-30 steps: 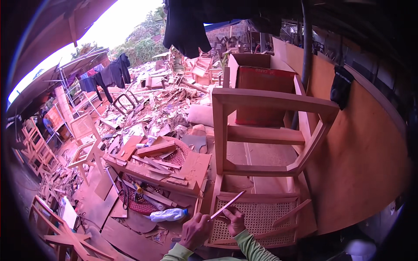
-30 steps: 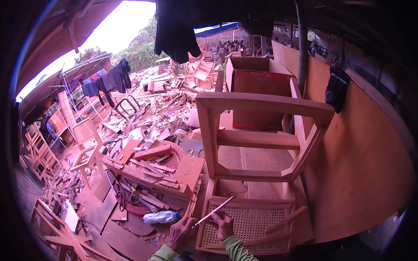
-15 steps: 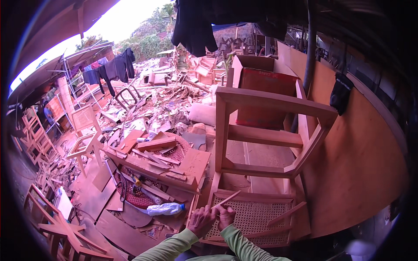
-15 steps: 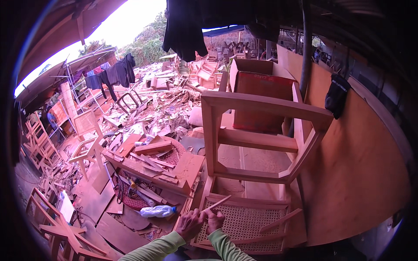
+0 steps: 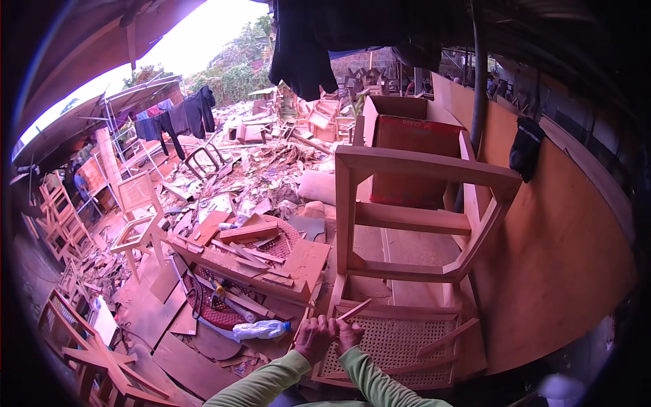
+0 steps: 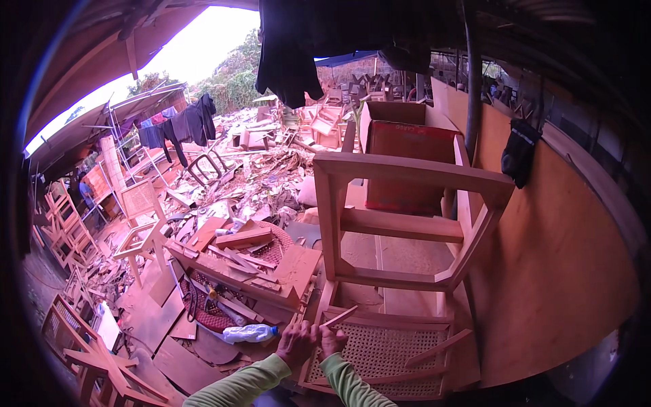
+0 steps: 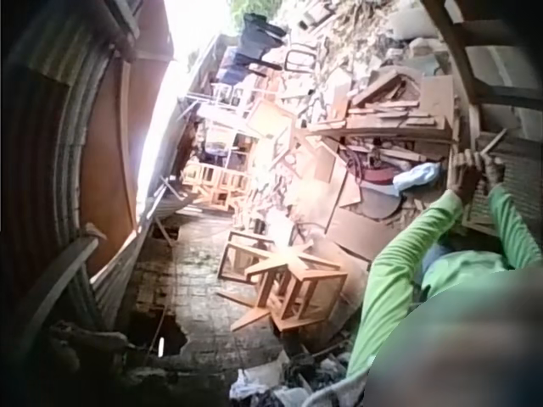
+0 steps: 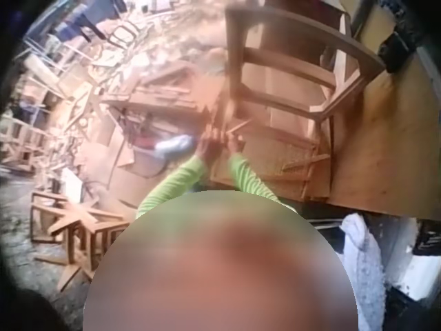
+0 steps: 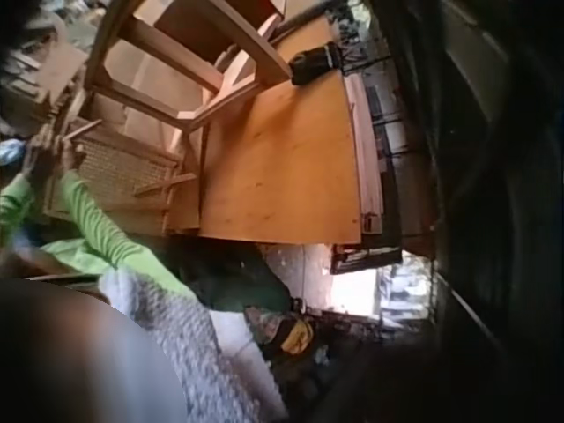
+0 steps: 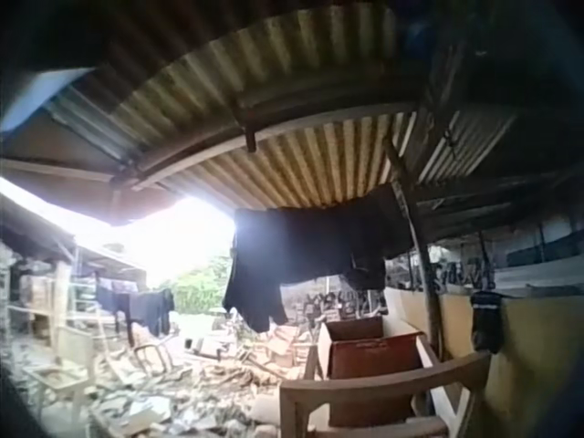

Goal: Applying glue and hammering wooden trim onto the frame of a chair.

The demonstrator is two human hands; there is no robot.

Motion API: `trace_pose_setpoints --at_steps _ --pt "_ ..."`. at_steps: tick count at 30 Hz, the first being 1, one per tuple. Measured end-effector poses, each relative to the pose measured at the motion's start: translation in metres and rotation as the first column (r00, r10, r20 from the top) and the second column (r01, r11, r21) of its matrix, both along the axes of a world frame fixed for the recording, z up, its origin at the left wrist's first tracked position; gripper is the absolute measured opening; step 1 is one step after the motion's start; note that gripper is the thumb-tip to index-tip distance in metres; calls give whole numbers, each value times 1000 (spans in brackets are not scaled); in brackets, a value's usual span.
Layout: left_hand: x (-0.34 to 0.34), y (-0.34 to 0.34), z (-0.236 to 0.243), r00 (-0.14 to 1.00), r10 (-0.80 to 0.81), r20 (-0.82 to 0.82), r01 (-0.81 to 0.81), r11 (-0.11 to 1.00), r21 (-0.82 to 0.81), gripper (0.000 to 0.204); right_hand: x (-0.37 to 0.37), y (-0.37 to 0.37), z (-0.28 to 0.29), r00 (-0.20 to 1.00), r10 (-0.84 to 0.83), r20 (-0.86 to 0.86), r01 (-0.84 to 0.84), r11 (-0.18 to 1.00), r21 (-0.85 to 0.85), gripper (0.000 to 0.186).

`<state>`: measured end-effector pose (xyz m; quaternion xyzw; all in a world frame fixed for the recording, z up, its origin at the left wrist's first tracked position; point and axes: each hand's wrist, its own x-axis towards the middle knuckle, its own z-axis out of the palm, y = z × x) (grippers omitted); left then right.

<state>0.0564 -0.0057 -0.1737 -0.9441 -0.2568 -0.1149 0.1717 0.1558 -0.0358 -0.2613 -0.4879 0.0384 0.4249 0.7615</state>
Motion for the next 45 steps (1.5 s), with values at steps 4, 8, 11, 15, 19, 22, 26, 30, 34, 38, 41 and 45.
trace_pose_setpoints --at_steps 4,8,11,15,19,22,26,30,34,38,41,45 --pt "16 2 -6 998 -41 -48 44 998 54 10 12 0 -17 999 -13 38 9 995 98 35" --pt "14 2 10 997 2 -81 5 996 89 7 0 12 2 994 -69 86 74 996 -48 21" --pt "5 5 11 994 -5 -110 14 997 78 8 -10 23 -15 993 -64 102 73 994 -80 21" --pt "12 11 9 982 -42 -184 52 997 49 10 -3 16 -6 998 -66 21 65 998 13 21" --pt "20 18 6 998 -52 -41 57 990 130 18 -4 35 -22 974 -135 183 145 989 -40 31" --pt "20 24 21 982 108 154 -66 965 -254 17 18 7 46 983 119 137 -111 992 -67 23" --pt "-4 16 26 950 286 124 -219 896 -386 22 78 -13 12 496 38 868 142 982 -124 18" --pt "-34 -15 9 911 377 167 -229 799 -556 26 131 -12 24 34 75 997 164 983 -80 31" --pt "-42 -33 -6 917 384 112 -235 743 -627 31 140 -5 -1 -152 224 963 0 974 -227 45" --pt "-40 -37 -17 943 315 110 -169 734 -658 49 140 -6 -31 -239 376 895 -148 897 -417 54" --pt "-37 -41 -19 961 270 59 -168 739 -652 70 139 -7 -35 -222 347 911 -153 910 -384 52" --pt "-34 -43 -22 970 241 3 -181 735 -653 77 142 -10 -33 -232 293 927 -160 929 -334 41"
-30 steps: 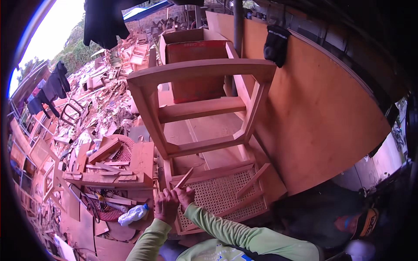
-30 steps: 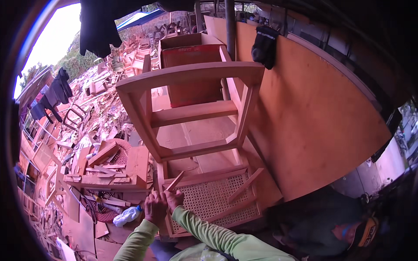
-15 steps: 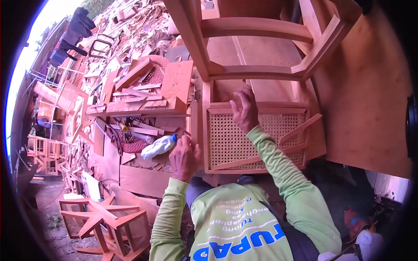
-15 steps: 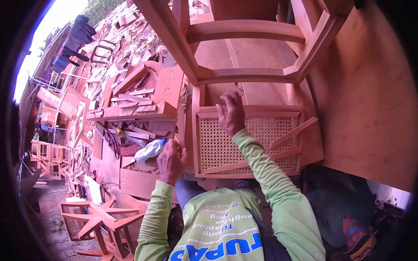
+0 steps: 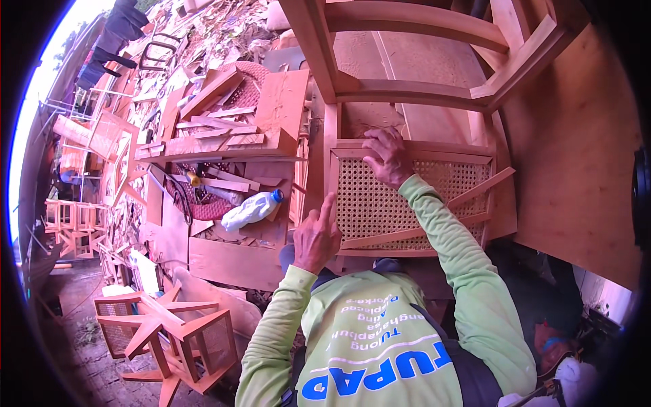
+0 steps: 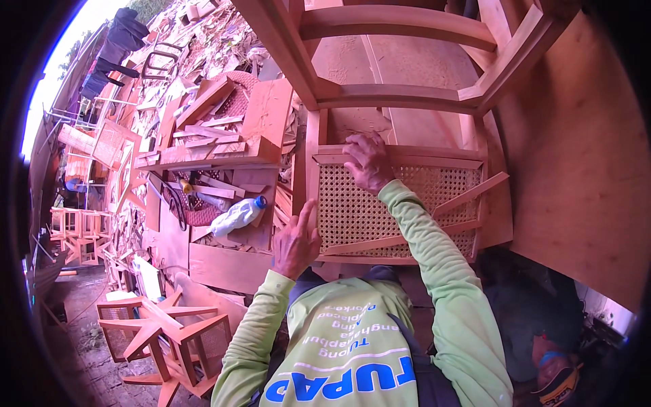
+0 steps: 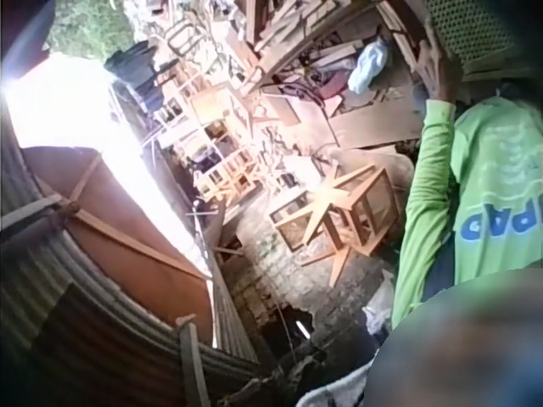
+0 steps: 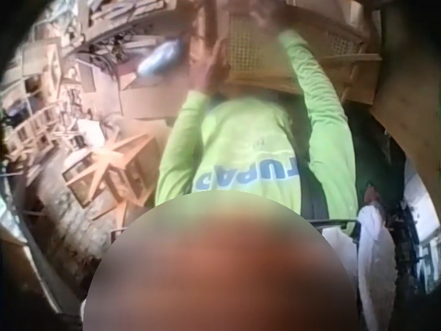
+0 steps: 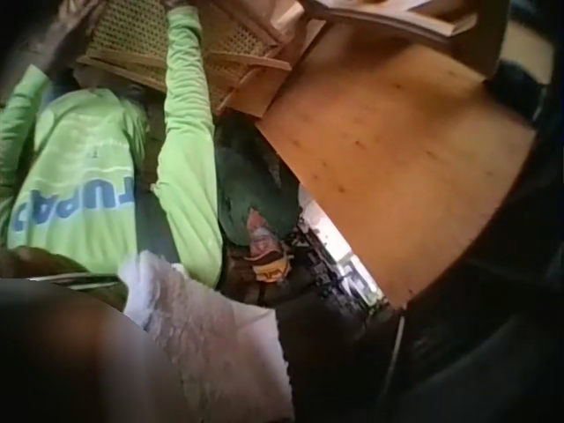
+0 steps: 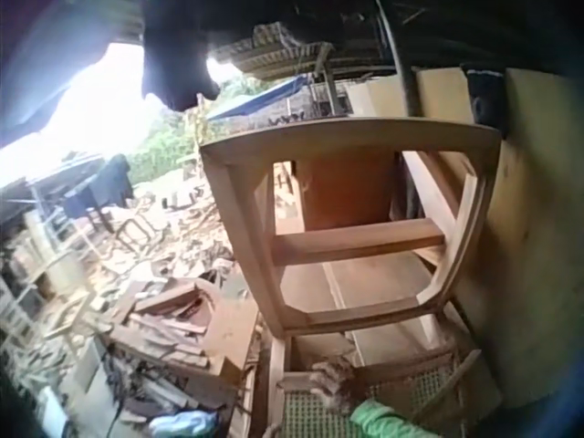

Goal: Applying glue and hammering wooden trim onto the frame of a chair.

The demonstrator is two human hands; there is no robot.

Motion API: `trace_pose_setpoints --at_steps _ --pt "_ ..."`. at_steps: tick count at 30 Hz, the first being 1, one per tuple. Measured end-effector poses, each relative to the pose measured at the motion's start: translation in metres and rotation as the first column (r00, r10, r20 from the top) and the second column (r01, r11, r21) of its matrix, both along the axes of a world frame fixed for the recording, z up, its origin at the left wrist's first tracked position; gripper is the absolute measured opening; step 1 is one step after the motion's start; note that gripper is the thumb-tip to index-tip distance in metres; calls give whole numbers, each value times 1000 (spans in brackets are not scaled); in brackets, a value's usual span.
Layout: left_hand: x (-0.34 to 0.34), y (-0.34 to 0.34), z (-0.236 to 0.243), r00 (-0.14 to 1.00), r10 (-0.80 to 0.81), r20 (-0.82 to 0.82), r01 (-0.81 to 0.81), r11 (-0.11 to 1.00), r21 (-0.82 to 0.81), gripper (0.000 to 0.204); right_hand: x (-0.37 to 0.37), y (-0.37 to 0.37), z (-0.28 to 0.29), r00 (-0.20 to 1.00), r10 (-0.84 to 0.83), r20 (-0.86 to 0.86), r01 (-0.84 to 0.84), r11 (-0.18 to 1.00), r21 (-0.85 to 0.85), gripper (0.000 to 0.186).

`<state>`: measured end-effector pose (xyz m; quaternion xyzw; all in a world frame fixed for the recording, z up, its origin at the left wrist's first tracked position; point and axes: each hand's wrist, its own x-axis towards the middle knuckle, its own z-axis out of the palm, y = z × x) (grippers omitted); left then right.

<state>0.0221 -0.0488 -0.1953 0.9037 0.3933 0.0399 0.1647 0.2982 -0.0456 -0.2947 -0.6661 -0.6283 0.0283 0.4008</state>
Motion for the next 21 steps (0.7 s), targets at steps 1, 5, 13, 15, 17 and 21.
trace_pose_setpoints --at_steps 1,5,13,15,17,21 --pt "0 0 -1 1000 -8 -7 8 1000 9 78 1 -1 -1 1000 18 20 -18 1000 -8 36" --pt "1 -1 -5 1000 -3 -4 3 1000 29 77 -2 1 -2 1000 -10 12 9 1000 27 29" --pt "3 -4 -11 1000 -25 9 24 995 99 71 -1 1 0 999 -13 -33 15 998 55 24" --pt "4 -5 -12 1000 -20 15 19 995 97 70 -2 1 1 999 -13 -37 15 998 60 24" --pt "5 -4 -13 1000 -17 20 15 995 94 69 -2 2 3 999 -14 -42 17 998 64 25" --pt "8 -3 -19 1000 -16 3 16 995 97 68 -2 2 5 999 -18 -49 22 997 68 24"
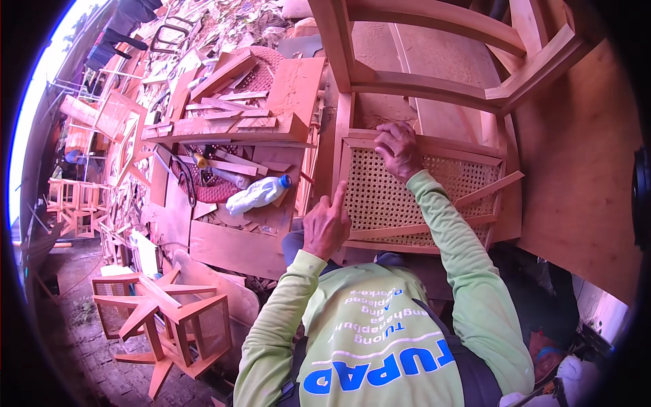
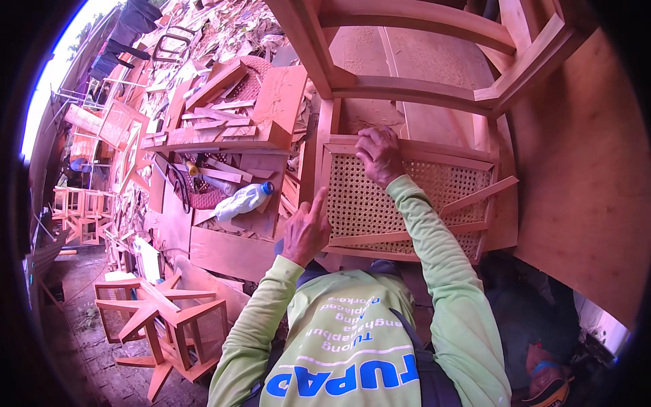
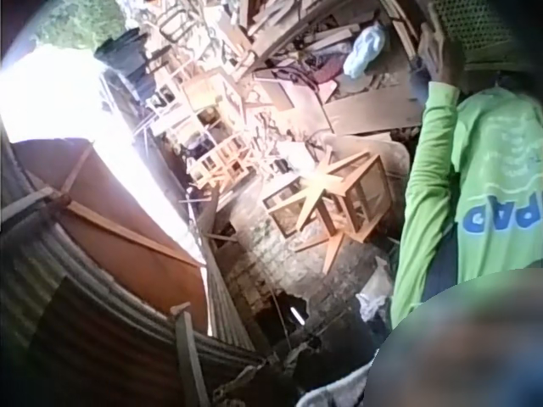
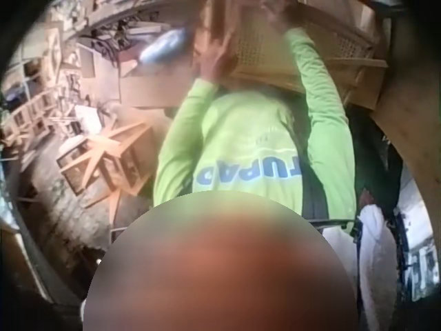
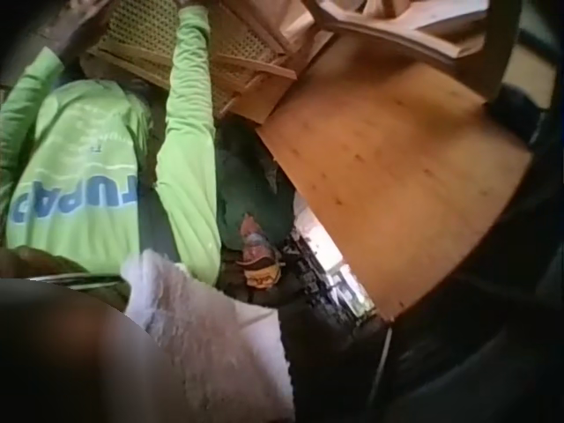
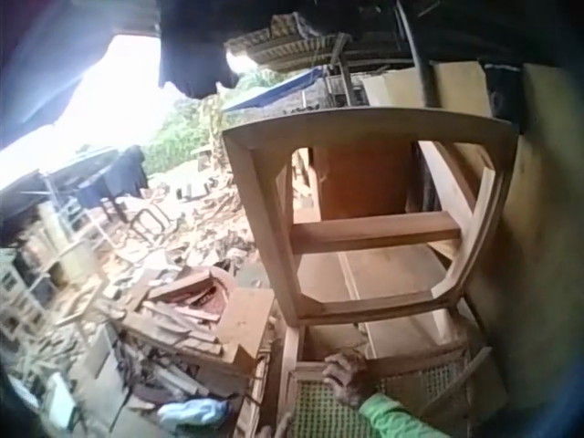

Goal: Applying glue and hammering wooden trim onto the frame of a chair.

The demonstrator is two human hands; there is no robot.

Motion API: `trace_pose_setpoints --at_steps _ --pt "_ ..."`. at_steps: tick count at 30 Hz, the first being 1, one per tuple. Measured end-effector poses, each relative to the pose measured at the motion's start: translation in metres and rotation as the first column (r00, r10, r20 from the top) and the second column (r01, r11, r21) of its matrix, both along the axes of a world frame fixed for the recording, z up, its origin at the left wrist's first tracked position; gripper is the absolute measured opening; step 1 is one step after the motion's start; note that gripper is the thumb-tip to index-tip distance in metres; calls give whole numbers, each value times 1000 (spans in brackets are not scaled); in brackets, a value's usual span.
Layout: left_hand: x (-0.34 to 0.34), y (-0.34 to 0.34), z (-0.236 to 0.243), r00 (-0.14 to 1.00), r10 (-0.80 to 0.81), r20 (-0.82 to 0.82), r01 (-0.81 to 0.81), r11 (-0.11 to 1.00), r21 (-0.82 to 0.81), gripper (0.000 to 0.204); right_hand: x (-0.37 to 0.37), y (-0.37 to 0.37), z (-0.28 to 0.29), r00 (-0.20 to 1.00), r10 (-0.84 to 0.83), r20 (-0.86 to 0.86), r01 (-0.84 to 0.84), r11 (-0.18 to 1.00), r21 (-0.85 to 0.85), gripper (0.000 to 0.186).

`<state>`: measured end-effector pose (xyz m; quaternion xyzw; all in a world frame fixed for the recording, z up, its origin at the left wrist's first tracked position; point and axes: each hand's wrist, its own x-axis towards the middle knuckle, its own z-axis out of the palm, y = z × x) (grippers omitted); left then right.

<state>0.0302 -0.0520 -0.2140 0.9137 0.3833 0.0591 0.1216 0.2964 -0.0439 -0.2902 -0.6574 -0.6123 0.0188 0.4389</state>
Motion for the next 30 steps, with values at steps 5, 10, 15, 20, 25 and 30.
trace_pose_setpoints --at_steps 5,10,15,20,25,30 --pt "3 1 0 1000 3 -20 -3 1000 -3 68 1 1 -1 1000 -1 5 1 1000 -1 22" --pt "0 0 -5 999 14 -35 -14 1000 2 73 0 1 1 1000 4 1 -4 1000 6 22" --pt "2 5 -9 999 12 -40 -13 1000 -1 72 1 0 1 1000 4 -2 -4 1000 4 22" --pt "2 5 -15 1000 -1 -21 1 1000 -23 71 -1 -2 0 1000 3 4 -3 1000 18 23" --pt "-1 10 -19 1000 -17 2 17 998 -56 74 -2 -2 -1 1000 -1 -24 0 1000 -12 25" --pt "9 16 -3 1000 -11 -24 8 994 -107 72 4 3 -10 999 -22 -27 22 999 23 24"
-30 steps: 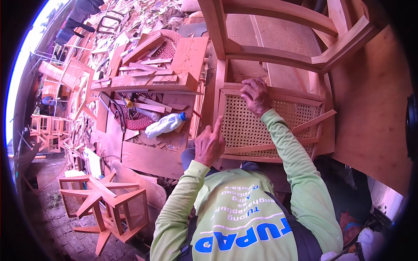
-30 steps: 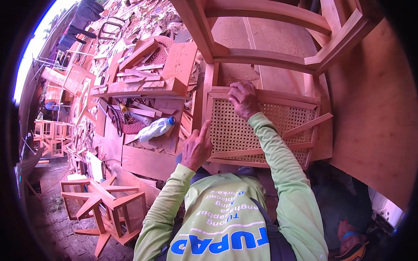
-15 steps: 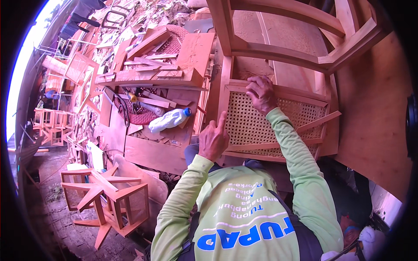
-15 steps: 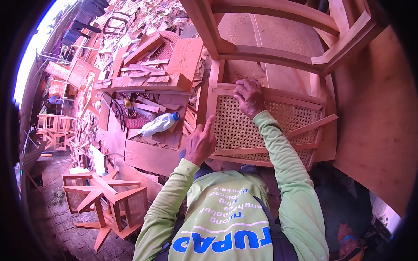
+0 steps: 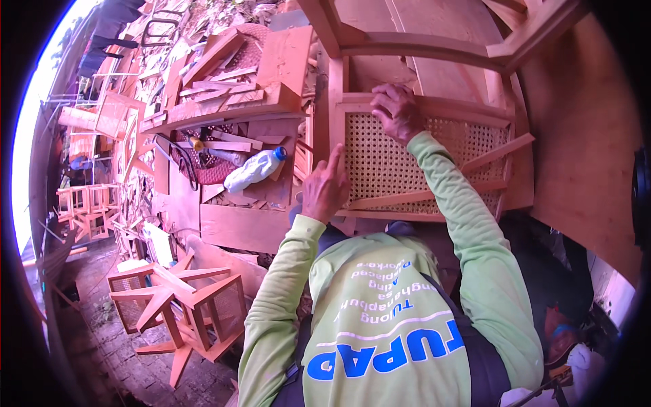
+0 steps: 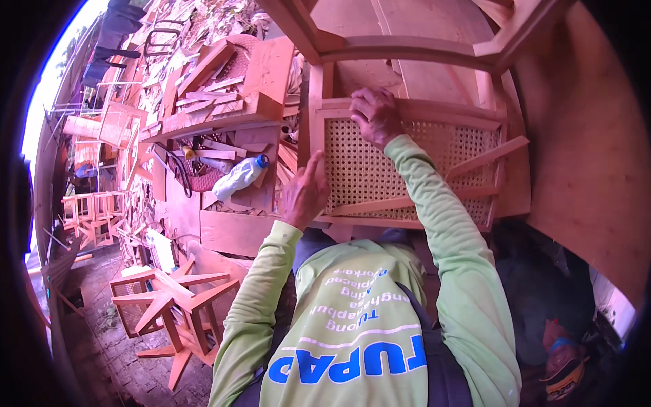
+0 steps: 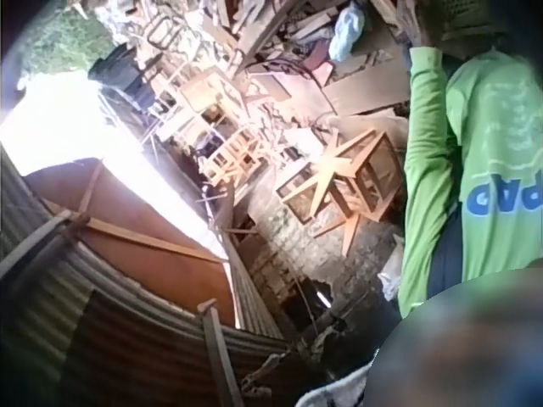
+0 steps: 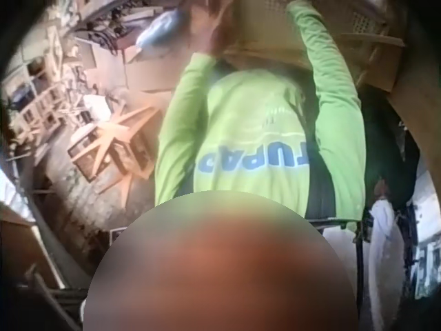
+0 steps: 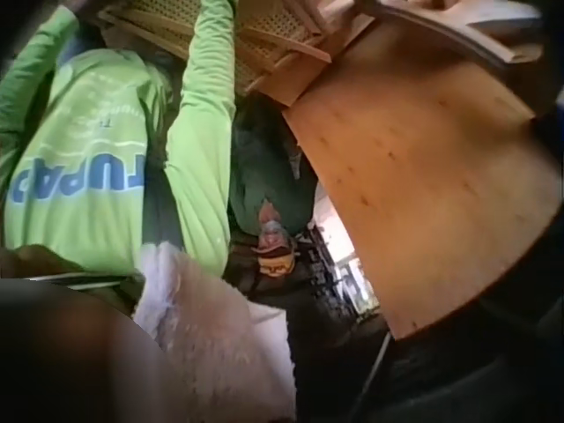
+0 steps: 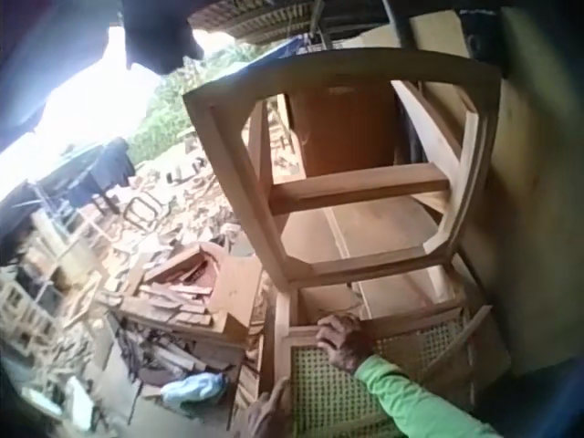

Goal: Applying glue and hammering wooden trim onto the frame of a chair.

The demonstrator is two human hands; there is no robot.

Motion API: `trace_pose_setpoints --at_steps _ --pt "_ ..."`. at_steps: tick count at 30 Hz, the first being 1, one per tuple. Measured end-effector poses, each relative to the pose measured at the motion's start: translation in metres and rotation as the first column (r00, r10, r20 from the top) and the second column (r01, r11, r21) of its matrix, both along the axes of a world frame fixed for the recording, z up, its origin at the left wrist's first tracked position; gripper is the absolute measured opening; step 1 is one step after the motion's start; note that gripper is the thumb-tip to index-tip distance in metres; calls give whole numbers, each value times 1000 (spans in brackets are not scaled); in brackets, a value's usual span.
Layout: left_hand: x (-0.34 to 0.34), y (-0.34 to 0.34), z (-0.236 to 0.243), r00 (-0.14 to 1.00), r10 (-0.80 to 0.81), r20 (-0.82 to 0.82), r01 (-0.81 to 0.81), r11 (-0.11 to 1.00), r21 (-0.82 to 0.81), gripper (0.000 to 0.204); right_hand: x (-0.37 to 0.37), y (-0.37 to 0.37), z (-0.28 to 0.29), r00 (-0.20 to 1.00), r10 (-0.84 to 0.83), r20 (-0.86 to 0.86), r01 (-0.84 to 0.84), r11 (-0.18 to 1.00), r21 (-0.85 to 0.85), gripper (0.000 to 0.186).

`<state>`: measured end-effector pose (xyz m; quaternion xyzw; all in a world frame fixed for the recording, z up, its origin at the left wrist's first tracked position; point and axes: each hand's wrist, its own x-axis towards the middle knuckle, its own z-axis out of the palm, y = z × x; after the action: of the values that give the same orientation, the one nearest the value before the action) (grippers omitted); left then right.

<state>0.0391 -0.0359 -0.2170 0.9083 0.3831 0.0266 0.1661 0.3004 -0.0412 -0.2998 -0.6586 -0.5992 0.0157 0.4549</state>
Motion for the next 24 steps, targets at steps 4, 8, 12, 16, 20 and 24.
trace_pose_setpoints --at_steps 4,8,12,16,20,24 --pt "-9 6 -12 1000 3 22 -2 1000 -20 70 -5 5 3 1000 8 25 -8 1000 23 22" --pt "-4 3 -9 999 10 -41 -12 999 -35 70 -4 1 -1 1000 -11 13 11 1000 24 22" --pt "-1 -4 -9 997 24 -72 -22 999 24 70 -6 -1 -2 1000 -16 22 16 1000 18 22" --pt "-1 -7 -15 993 67 -98 -63 997 43 69 -9 -3 -3 1000 -10 22 9 999 32 23" --pt "3 -7 -15 989 85 -125 -80 996 44 68 -7 -3 -2 1000 -6 17 6 1000 16 23" --pt "-2 5 -18 998 50 -23 -50 999 3 70 -4 1 2 1000 -10 27 9 1000 28 23"
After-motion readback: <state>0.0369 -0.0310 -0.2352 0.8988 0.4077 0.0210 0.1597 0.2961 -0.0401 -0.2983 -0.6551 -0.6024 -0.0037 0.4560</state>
